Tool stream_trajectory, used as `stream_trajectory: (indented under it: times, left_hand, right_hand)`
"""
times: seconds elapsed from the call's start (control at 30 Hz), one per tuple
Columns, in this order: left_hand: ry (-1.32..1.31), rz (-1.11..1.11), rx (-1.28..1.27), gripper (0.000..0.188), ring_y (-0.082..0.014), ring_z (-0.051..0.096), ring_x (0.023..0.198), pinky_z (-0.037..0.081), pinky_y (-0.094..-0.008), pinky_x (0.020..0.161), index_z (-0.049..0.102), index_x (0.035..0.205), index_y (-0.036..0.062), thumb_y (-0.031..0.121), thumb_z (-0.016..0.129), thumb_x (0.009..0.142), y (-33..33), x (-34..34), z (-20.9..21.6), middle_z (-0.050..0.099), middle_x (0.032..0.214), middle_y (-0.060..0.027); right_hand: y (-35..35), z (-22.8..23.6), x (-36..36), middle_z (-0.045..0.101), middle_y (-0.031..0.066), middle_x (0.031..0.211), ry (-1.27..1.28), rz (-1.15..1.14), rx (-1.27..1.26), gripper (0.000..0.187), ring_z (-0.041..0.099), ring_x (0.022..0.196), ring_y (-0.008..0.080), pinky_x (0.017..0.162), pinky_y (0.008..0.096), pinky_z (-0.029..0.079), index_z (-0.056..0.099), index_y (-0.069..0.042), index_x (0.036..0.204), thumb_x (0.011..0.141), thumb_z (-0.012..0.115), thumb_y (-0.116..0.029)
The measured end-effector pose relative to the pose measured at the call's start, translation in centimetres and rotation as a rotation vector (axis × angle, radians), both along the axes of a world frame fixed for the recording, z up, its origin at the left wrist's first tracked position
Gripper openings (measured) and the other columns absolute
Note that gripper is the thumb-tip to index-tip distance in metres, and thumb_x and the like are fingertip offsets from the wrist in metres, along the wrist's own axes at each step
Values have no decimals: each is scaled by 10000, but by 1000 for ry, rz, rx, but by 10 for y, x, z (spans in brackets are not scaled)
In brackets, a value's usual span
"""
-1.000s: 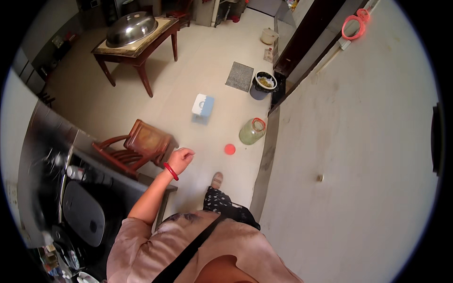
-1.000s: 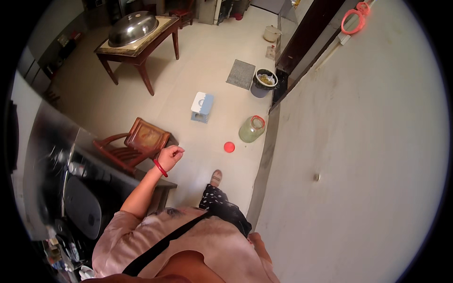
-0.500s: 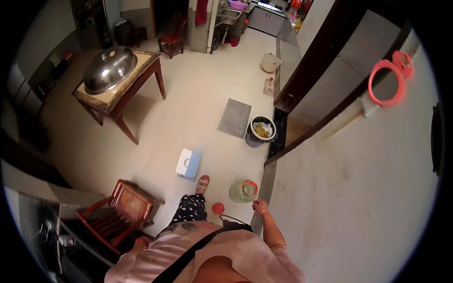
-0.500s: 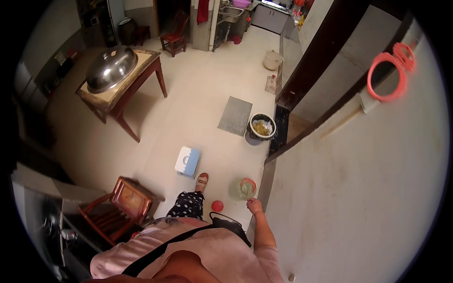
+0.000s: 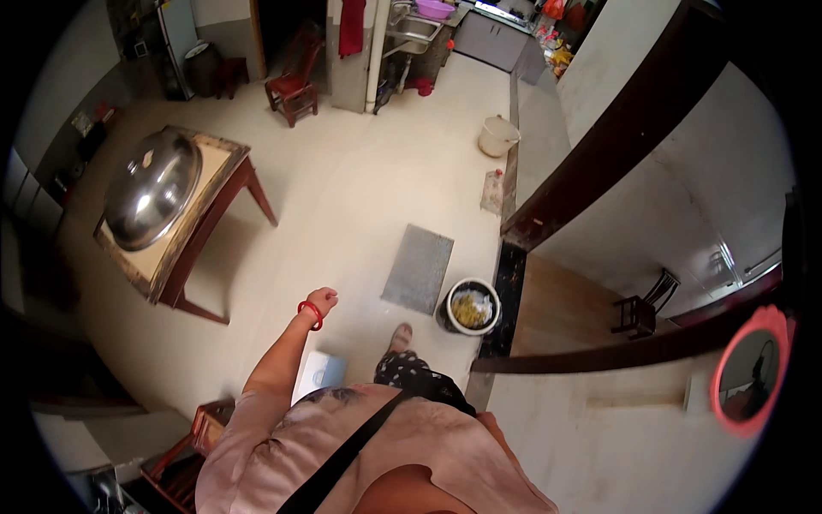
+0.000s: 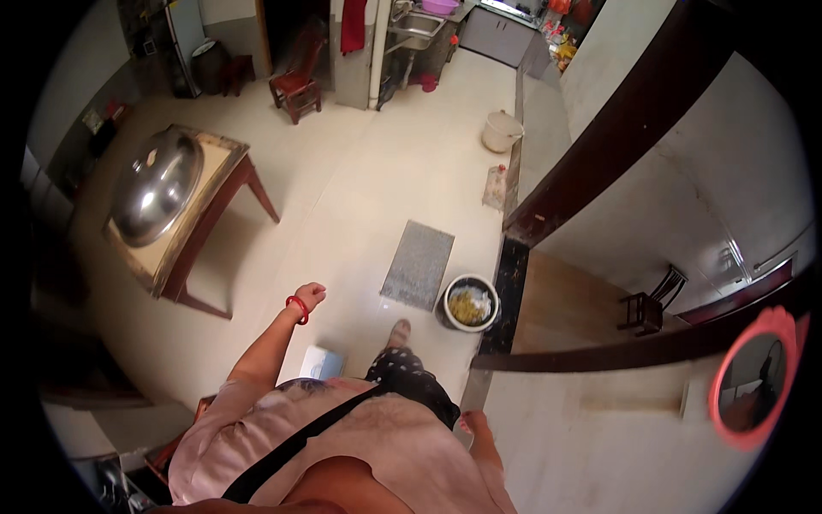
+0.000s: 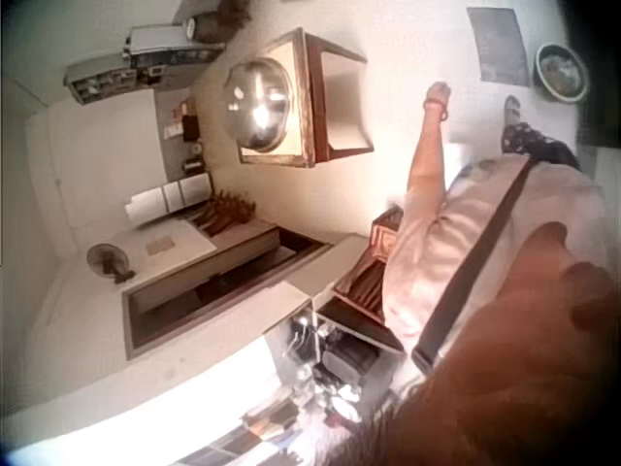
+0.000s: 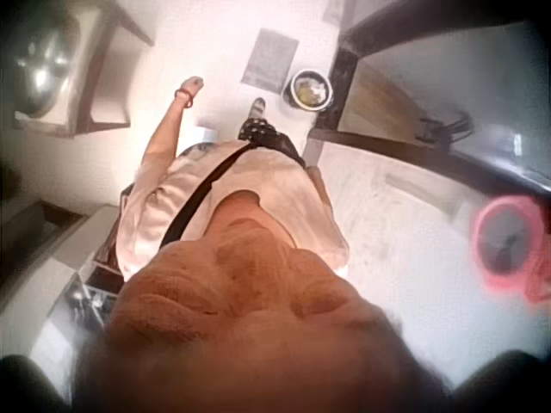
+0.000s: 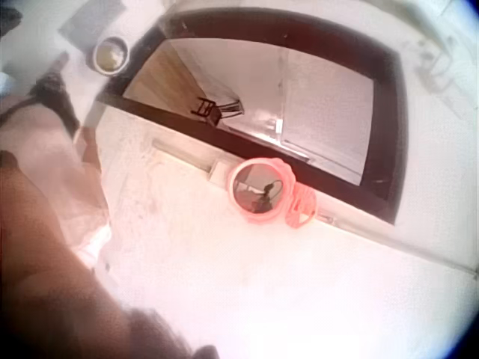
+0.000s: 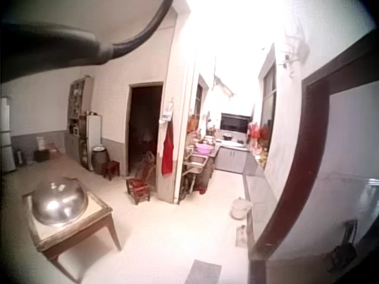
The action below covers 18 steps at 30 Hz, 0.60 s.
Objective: The person moves around a kitchen, handling various containers and kitchenware. They pick up a mug, transfer a yellow substance from a pink basin into the mug, and place the mug on a counter. They also handle a blue and white ceramic jar, wrapping it in plastic, and move a large jar with a red lid to a drawer.
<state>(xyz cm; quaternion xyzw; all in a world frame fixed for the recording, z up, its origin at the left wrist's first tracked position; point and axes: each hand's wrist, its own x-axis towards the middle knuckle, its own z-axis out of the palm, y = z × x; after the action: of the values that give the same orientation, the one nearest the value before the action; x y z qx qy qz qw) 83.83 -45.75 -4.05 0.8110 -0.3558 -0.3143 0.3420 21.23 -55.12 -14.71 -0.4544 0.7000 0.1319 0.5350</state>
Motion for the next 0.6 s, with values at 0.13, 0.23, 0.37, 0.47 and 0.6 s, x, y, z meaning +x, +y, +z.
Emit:
stream_trajectory:
  times: [0.13,0.23,0.37,0.47,0.6]
  left_hand:
    - [-73,-47,-68,222,-183,599,833,477,-303,755,598,981,66,206,584,809,-122,52,-21,636,900,-105]
    - [-167,-376,397,331,-273,587,889,461,-360,791,625,890,62,351,489,802,-156,79,-61,620,949,-138]
    - [-210,-659,780,325,-297,594,836,455,-402,754,647,844,70,332,463,783,-46,126,-181,624,913,-153]
    - [24,-495,924,271,-286,602,819,466,-395,729,656,809,84,296,504,736,-52,128,-149,629,898,-143]
    - [204,-409,1053,202,-273,611,797,482,-384,696,668,762,103,247,558,673,-91,139,-141,637,878,-131]
  right_hand:
    - [-121,-3,70,604,66,594,87,216,71,189,580,490,167,456,333,470,657,-54,745,808,515,-164]
    - [-219,-9,113,592,77,555,218,338,134,271,587,478,188,452,339,472,653,-50,646,805,486,-193]
    - [-383,41,237,639,121,698,97,1357,-565,254,628,634,234,617,347,505,673,-83,758,772,480,-248]
    - [-478,34,295,635,88,675,-59,535,-375,176,607,574,147,546,271,491,644,-11,852,719,574,-103]
    - [-586,56,411,646,99,714,-124,496,-371,209,615,592,140,581,263,496,646,-23,883,721,586,-139]
